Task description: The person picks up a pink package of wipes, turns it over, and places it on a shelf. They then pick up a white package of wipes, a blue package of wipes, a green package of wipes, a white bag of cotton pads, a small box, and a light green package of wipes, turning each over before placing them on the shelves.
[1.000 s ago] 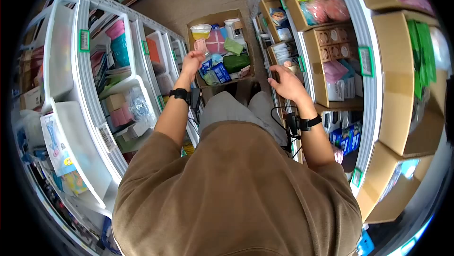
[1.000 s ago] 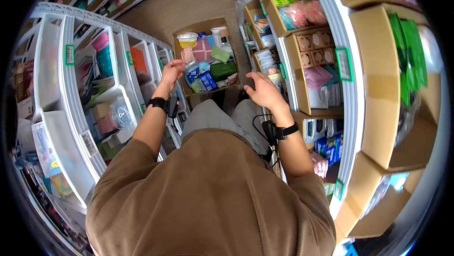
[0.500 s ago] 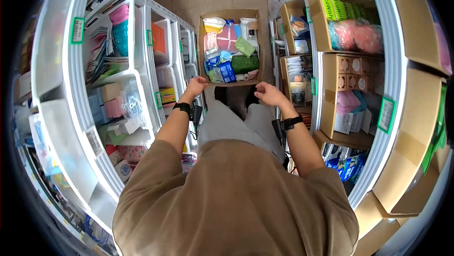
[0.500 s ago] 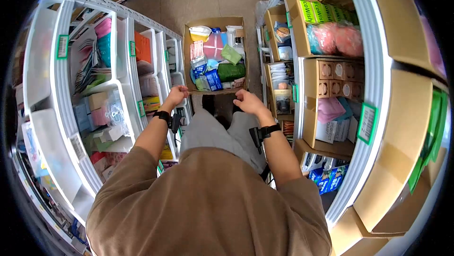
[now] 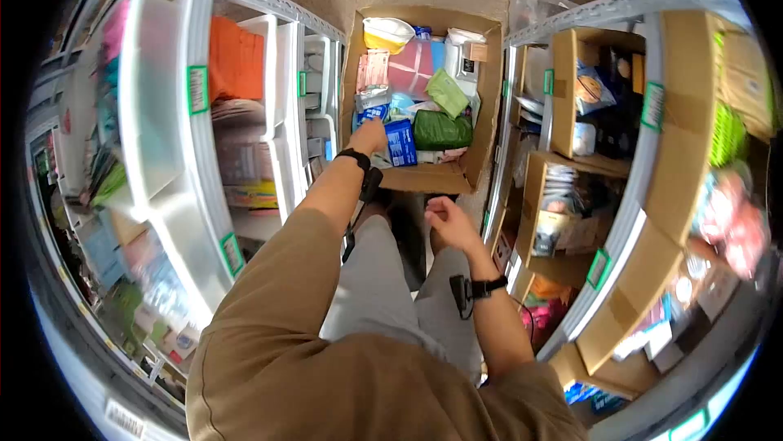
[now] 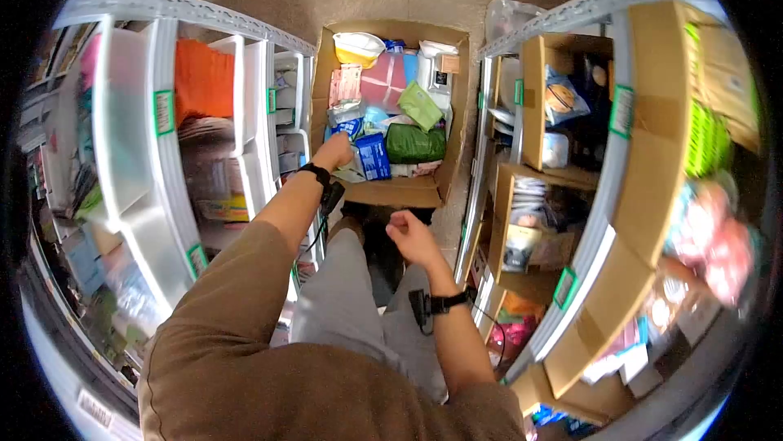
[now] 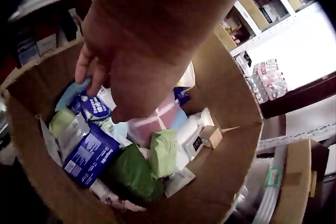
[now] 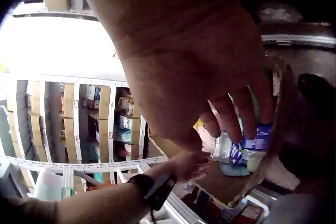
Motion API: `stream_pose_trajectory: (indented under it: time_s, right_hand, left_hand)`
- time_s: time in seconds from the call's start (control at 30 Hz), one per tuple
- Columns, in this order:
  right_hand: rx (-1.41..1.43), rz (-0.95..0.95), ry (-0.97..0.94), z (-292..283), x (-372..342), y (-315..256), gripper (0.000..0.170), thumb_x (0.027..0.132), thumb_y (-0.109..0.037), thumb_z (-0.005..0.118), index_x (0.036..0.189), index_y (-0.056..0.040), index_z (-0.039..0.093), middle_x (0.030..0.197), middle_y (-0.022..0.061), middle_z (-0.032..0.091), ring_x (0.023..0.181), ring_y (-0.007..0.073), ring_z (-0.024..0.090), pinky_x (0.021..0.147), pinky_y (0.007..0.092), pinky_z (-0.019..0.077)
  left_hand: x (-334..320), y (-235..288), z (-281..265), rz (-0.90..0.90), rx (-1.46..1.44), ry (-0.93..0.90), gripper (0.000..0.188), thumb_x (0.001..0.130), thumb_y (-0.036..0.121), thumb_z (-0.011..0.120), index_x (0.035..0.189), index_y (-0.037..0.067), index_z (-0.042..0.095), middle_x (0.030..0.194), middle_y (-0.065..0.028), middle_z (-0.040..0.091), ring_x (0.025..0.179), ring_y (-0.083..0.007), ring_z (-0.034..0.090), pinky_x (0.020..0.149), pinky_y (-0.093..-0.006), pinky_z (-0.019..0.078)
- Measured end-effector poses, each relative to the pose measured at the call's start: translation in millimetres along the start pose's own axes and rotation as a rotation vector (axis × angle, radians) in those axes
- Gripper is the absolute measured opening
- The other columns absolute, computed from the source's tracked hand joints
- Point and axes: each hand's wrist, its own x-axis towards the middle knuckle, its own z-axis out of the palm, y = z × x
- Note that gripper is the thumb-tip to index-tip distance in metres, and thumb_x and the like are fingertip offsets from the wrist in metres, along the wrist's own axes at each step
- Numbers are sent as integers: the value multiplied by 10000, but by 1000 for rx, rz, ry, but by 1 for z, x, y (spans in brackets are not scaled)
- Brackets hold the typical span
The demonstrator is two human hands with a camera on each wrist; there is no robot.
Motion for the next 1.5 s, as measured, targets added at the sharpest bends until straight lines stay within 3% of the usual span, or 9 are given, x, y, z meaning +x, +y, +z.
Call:
stream_pose_trajectory:
  time_s: [0.13, 0.3, 0.5, 0.83, 1.1, 1.2, 1.3, 1.37, 1.5]
  right_hand:
    - [178, -6, -36, -16, 8, -4, 348, 931, -153, 623, 1221, 12, 525, 1163, 128, 632, 1066, 220, 615, 893, 327, 499]
    - [218, 79, -7, -41, 21, -4, 337, 944, -136, 608, 1232, 9, 513, 1183, 127, 617, 1103, 211, 599, 921, 318, 486]
    - [265, 121, 64, -45, 23, 0, 335, 938, -105, 609, 1232, 9, 497, 1180, 124, 609, 1100, 207, 602, 933, 313, 483]
    - [580, -132, 208, -77, -87, -208, 441, 1014, -308, 489, 1316, 8, 432, 1201, 145, 599, 1046, 225, 621, 869, 337, 523]
    - [448, -701, 462, -99, -226, -358, 393, 920, -96, 639, 1257, 39, 488, 1096, 83, 628, 950, 111, 589, 832, 252, 485]
    - [474, -852, 436, -106, -273, -375, 360, 909, -67, 640, 1228, 33, 508, 1071, 74, 639, 945, 103, 591, 830, 261, 490]
    - [438, -919, 428, -108, -310, -379, 341, 905, -60, 646, 1210, 23, 518, 1055, 68, 644, 937, 98, 595, 826, 260, 489]
    - [402, -941, 444, -107, -330, -382, 336, 902, -58, 652, 1202, 18, 522, 1048, 66, 646, 933, 97, 598, 825, 258, 488]
    - [481, -1002, 469, -89, -356, -380, 341, 890, -17, 653, 1199, 9, 512, 1051, 71, 649, 935, 105, 616, 804, 264, 510]
  left_hand:
    - [47, 20, -21, -82, 54, -35, 415, 859, 131, 550, 1238, -27, 487, 1302, -234, 518, 1107, -422, 589, 925, -475, 502]
    - [139, -21, 16, -70, 58, 231, 388, 866, 58, 536, 1246, 26, 467, 1289, -234, 526, 1100, -397, 601, 914, -462, 511]
    - [120, -15, 23, -92, 288, 251, 164, 869, 105, 565, 945, 39, 694, 1206, -187, 592, 883, -306, 701, 720, -420, 579]
    - [-204, 152, -204, 757, -95, 900, 194, 692, 70, 767, 854, 90, 664, 752, -60, 545, 643, -224, 601, 528, -341, 492]
    - [-393, 219, -343, 1220, -260, 1085, 439, 579, 85, 867, 965, 62, 660, 997, -73, 625, 767, -204, 619, 607, -291, 502]
    - [-447, 228, -375, 1044, -624, 975, 723, 546, 130, 920, 1161, 52, 547, 1189, -91, 543, 881, -151, 574, 703, -262, 466]
    - [-456, 232, -377, 1139, -1243, 375, 426, 877, 244, 708, 1196, 17, 542, 1127, -76, 596, 954, -113, 560, 768, -248, 447]
    - [-478, 239, -380, 1029, -1181, 116, 291, 963, 234, 590, 1158, 19, 571, 902, -50, 659, 745, -92, 608, 646, -221, 471]
    - [-496, 250, -373, 1138, -1284, 116, 129, 988, 144, 534, 1048, 29, 542, 827, -76, 669, 610, -120, 618, 533, -207, 462]
